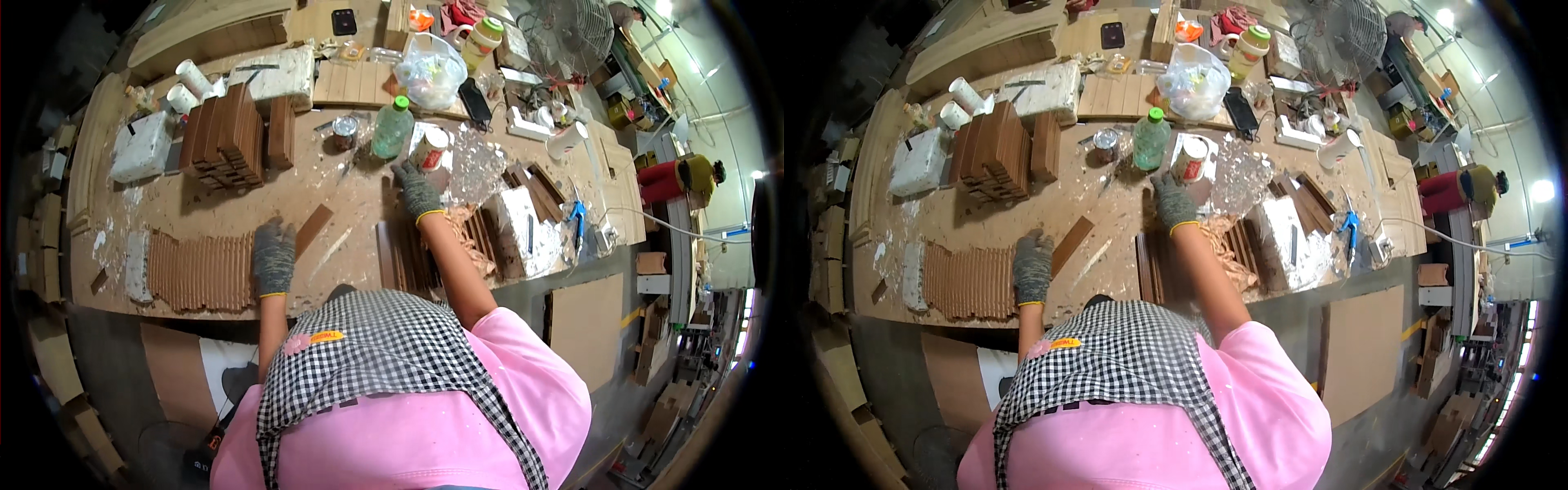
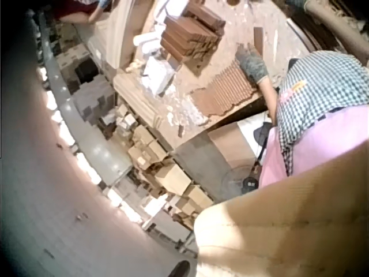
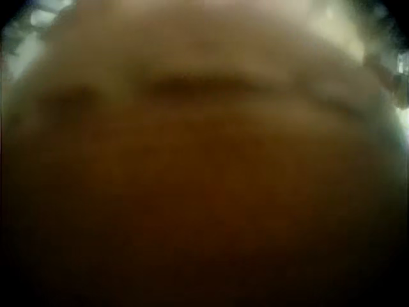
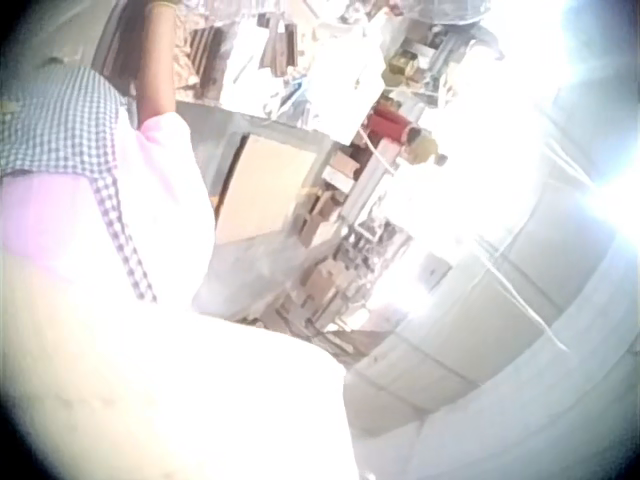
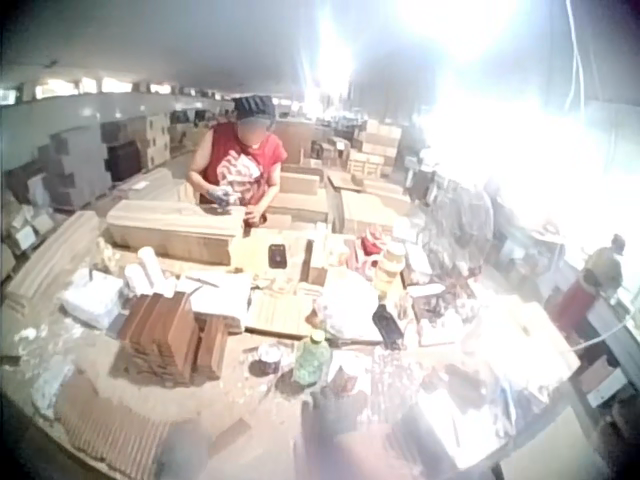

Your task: The person wipes wood blocks one by one with a cloth. They pick up a block from a stack, rub the cloth over the surfaces of the wood, and then place the block into a metal tray.

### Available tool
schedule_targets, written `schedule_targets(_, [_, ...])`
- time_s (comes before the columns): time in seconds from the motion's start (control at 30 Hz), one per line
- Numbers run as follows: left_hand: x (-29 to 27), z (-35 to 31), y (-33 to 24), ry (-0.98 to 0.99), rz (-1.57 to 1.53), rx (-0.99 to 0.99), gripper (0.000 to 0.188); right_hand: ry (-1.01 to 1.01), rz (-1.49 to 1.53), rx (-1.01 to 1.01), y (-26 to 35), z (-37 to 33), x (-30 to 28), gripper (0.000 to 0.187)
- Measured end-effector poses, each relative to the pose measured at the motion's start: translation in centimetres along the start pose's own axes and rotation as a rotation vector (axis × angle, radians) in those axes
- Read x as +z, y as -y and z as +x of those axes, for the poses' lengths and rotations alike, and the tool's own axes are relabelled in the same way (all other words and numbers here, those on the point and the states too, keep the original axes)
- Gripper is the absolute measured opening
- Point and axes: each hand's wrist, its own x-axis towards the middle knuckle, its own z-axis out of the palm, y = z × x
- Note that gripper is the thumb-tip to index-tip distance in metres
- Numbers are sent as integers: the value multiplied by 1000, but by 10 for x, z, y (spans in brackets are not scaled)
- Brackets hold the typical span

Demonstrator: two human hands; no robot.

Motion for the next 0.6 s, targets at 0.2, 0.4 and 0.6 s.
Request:
schedule_targets(0.2, [45, 10, -22, 125, -309, 439, 26, 232, -207, 108, 46, 17, -39, 34])
schedule_targets(0.4, [72, 27, -64, 314, -222, 576, 27, -191, 544, 929, 67, 25, -73, 50])
schedule_targets(0.6, [82, 35, -104, 299, -431, 541, 55, 197, 1357, 428, 61, 20, -92, 59])
